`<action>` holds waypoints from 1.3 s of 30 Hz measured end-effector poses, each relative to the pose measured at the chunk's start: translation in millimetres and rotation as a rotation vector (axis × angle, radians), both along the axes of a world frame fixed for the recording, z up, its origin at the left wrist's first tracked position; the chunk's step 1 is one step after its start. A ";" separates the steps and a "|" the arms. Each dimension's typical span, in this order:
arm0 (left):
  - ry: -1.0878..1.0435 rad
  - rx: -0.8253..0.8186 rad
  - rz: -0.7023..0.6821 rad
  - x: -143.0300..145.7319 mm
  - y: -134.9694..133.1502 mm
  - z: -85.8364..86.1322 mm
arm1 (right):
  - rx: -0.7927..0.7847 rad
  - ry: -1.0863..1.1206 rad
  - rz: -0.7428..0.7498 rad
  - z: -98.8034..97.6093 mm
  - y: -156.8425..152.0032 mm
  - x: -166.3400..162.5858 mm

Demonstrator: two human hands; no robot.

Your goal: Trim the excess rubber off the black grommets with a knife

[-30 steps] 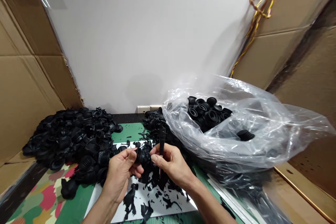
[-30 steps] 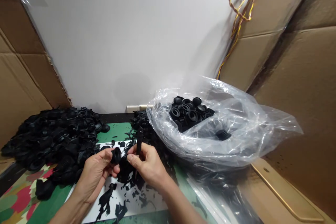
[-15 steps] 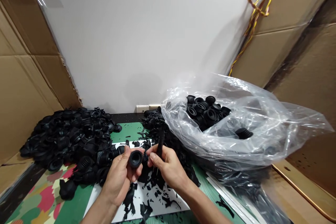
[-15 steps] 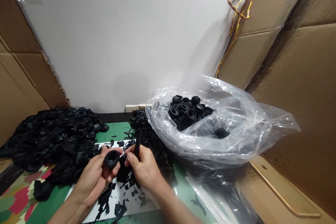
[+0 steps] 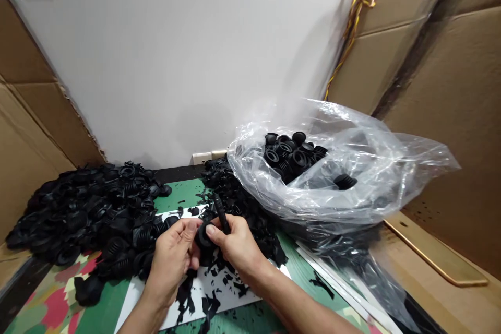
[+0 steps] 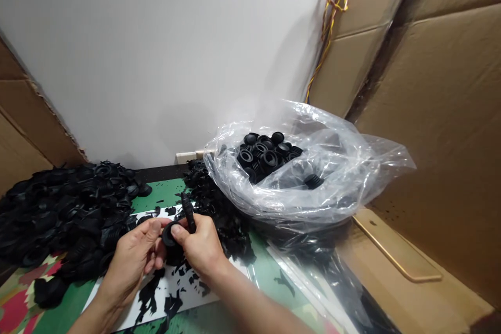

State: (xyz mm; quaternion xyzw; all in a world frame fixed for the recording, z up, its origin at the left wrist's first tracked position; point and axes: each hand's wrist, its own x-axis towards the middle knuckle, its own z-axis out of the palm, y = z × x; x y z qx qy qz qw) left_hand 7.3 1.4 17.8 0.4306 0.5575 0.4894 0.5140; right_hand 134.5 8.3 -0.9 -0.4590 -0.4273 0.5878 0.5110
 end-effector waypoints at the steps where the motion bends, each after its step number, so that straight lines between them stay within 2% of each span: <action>1: 0.029 0.034 0.001 -0.3 0.3 1.9 | -0.021 0.003 -0.014 0.7 0.1 0.1; 5: 0.109 0.133 0.037 0.1 1.7 10.2 | -0.089 0.085 0.009 6.0 -0.1 0.1; 11: 0.066 0.147 0.120 5.7 2.2 10.8 | -0.200 0.248 0.030 7.6 2.0 -0.9; 21: 0.149 0.268 0.074 2.9 0.7 7.8 | -0.310 0.532 0.062 6.0 4.4 1.6; 27: 0.221 0.372 -0.007 -3.3 1.1 6.0 | -0.325 0.590 0.091 5.4 3.3 2.2; 39: 0.197 0.334 -0.012 -3.0 -3.1 7.2 | -0.357 0.598 0.121 0.9 2.8 0.0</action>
